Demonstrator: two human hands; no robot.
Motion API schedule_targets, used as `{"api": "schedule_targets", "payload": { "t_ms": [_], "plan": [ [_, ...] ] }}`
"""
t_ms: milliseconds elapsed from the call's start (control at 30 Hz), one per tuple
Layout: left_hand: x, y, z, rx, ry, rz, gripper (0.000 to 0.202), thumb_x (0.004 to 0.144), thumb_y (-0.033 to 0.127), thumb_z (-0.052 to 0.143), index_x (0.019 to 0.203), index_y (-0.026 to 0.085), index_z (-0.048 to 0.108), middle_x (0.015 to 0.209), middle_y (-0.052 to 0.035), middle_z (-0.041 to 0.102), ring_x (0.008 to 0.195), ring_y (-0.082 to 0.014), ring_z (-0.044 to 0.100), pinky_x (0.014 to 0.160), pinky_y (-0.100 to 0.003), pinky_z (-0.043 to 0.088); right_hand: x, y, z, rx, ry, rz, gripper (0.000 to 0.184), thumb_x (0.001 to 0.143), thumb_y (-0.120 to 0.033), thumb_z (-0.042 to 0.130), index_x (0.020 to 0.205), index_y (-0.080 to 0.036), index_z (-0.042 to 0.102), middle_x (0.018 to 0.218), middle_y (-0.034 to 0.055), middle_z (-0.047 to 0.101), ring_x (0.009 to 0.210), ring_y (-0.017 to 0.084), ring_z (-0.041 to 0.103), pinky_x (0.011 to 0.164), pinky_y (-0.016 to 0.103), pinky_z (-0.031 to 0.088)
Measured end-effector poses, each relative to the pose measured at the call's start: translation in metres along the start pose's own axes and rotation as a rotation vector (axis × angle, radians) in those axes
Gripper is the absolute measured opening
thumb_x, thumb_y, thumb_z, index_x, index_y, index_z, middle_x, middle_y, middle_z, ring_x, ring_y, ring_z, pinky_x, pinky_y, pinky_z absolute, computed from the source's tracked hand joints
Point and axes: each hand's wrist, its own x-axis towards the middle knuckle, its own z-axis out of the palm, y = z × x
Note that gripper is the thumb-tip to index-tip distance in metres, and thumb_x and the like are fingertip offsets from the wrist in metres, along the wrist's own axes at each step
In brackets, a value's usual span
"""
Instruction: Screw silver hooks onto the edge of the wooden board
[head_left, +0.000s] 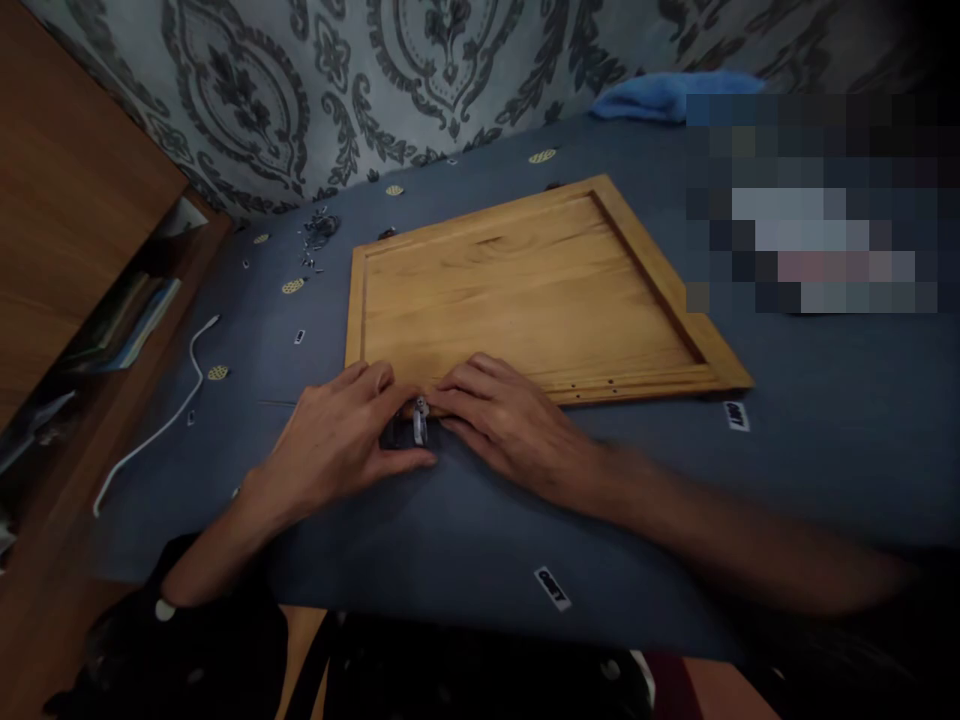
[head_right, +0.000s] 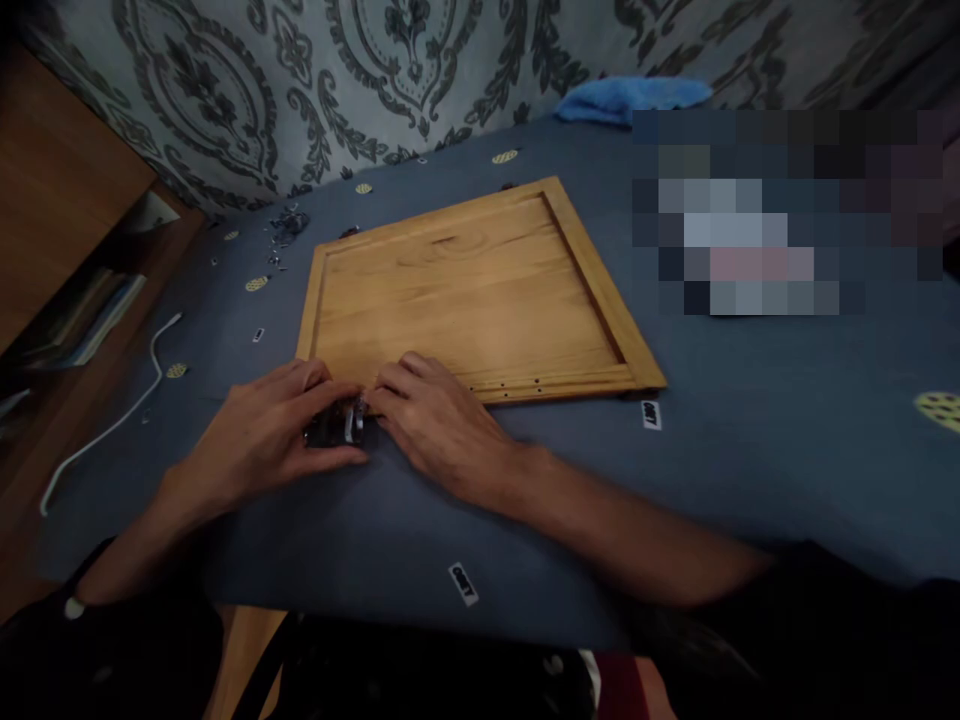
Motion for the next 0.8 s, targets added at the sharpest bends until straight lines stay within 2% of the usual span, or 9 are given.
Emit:
{"api": "schedule_targets", "payload": {
  "t_ms": [200, 567, 800],
  "plan": [
    [-0.0016, 0.0011, 0.0034, -0.108, 0.03, -0.032, 0.058, 0.094, 0.072, 0.048, 0.11, 0.019, 0.065, 0.094, -0.0072, 0.064, 0.086, -0.0246, 0.063, 0.064, -0.034, 0.047, 0.0005, 0.0002, -0.0011, 0.035, 0.02, -0.009, 0.026, 0.104, -0.019, 0.046, 0.107, -0.012, 0.07, 0.098, 0.0112, 0.068, 0.091, 0.023, 0.056, 0.082, 0.039, 0.053],
    [-0.0001, -0.0016, 0.0067, -0.207, 0.05, -0.007, 0.04, 0.098, 0.058, 0.056, 0.102, 0.019, 0.065, 0.089, -0.0038, 0.06, 0.081, -0.0201, 0.059, 0.065, -0.032, 0.045, 0.0001, -0.0002, -0.0009, 0.039, 0.06, -0.022, 0.027, 0.105, -0.02, 0.045, 0.106, -0.012, 0.07, 0.094, 0.0103, 0.068, 0.089, 0.023, 0.056, 0.08, 0.039, 0.053],
    [0.0002, -0.0025, 0.0086, -0.222, 0.056, 0.001, 0.047, 0.099, 0.061, 0.05, 0.104, 0.017, 0.065, 0.088, -0.0036, 0.059, 0.078, -0.02, 0.059, 0.064, -0.033, 0.043, 0.0004, -0.0008, -0.0027, 0.049, 0.068, -0.028, 0.024, 0.104, -0.018, 0.047, 0.107, -0.011, 0.07, 0.095, 0.0099, 0.069, 0.089, 0.022, 0.058, 0.079, 0.038, 0.054]
  ]
}}
